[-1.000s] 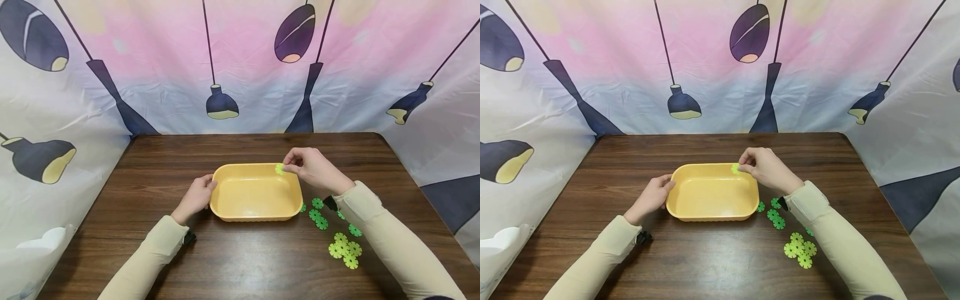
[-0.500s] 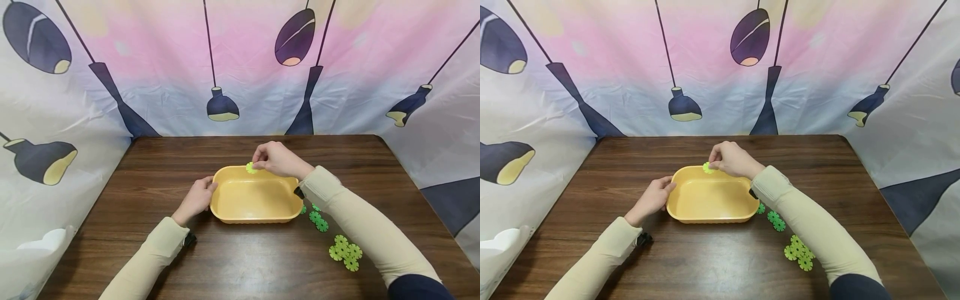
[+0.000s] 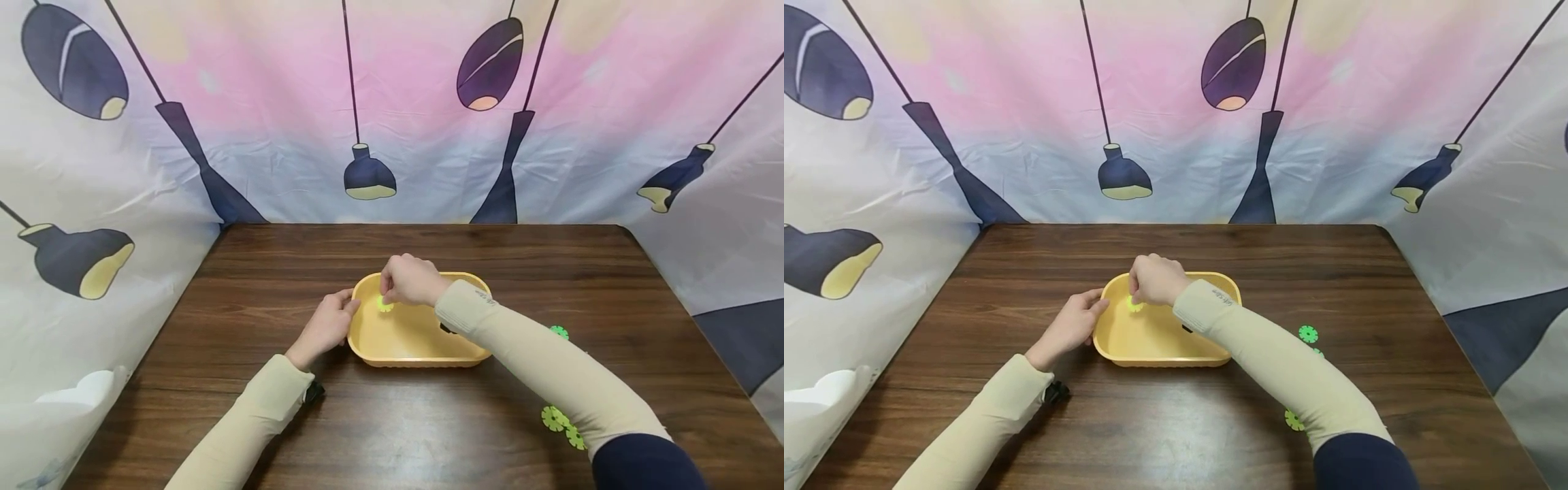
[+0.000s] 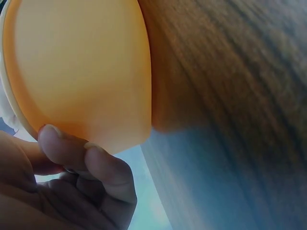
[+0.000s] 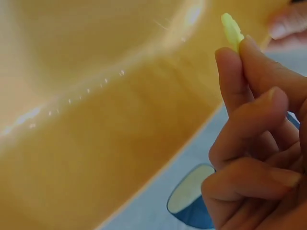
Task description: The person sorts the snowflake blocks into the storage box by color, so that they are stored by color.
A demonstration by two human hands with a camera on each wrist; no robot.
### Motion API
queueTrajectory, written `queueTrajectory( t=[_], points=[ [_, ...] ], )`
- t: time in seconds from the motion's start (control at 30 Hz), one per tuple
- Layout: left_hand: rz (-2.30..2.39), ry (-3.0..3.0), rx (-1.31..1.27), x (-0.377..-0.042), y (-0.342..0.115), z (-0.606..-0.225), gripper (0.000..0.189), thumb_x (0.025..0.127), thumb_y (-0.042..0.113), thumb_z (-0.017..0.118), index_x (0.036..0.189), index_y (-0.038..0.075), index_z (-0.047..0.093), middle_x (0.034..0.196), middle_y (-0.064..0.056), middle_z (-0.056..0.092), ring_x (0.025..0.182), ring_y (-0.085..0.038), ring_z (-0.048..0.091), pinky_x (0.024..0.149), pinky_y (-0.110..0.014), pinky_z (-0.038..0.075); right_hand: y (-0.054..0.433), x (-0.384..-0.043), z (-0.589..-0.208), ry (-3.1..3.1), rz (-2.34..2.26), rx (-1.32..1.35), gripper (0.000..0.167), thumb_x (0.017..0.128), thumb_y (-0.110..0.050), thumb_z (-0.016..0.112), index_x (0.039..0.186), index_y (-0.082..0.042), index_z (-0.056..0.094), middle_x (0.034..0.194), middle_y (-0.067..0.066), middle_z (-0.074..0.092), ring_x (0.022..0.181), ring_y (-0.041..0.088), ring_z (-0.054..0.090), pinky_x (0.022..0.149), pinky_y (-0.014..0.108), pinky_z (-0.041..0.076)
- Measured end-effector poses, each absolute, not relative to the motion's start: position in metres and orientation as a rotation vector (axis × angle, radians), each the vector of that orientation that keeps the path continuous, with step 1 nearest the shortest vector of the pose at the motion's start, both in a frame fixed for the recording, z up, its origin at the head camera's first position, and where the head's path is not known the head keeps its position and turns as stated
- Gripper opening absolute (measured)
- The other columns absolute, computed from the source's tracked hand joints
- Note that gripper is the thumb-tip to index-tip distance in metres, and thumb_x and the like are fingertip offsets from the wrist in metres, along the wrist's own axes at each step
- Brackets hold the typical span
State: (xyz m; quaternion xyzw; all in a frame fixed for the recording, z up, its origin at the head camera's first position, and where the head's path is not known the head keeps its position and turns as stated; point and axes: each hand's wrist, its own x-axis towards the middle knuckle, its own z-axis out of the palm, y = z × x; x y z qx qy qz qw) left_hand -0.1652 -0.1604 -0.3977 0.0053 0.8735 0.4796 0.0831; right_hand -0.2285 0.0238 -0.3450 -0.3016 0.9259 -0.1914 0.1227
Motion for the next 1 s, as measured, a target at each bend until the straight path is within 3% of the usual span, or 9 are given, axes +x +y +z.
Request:
queueTrajectory(
  t=[0.53,1.0],
  points=[
    [1.408,2.613,-0.008,-0.165,-0.157,-0.395,0.040,0.104,0.018,0.044,0.139,-0.003,0.046,0.060,-0.010,0.053,0.035,-0.015,0.042,0.035,-0.025,0.039,0.004,-0.229,-0.370,2.823,-0.243,-0.856,0.014,0.083,-0.022,0.079,0.075,-0.019,0.068,0.073,-0.009,0.061,0.066,0.013,0.057,0.061,0.033,0.050],
    [1.432,2.614,-0.005,-0.161,-0.159,-0.396,0.039,0.104,0.016,0.044,0.138,-0.003,0.047,0.064,-0.013,0.056,0.035,-0.014,0.042,0.035,-0.024,0.038,-0.003,-0.231,-0.378,2.841,-0.204,-0.856,0.011,0.082,-0.019,0.079,0.077,-0.019,0.070,0.075,-0.008,0.064,0.067,0.013,0.059,0.061,0.034,0.053]
  ],
)
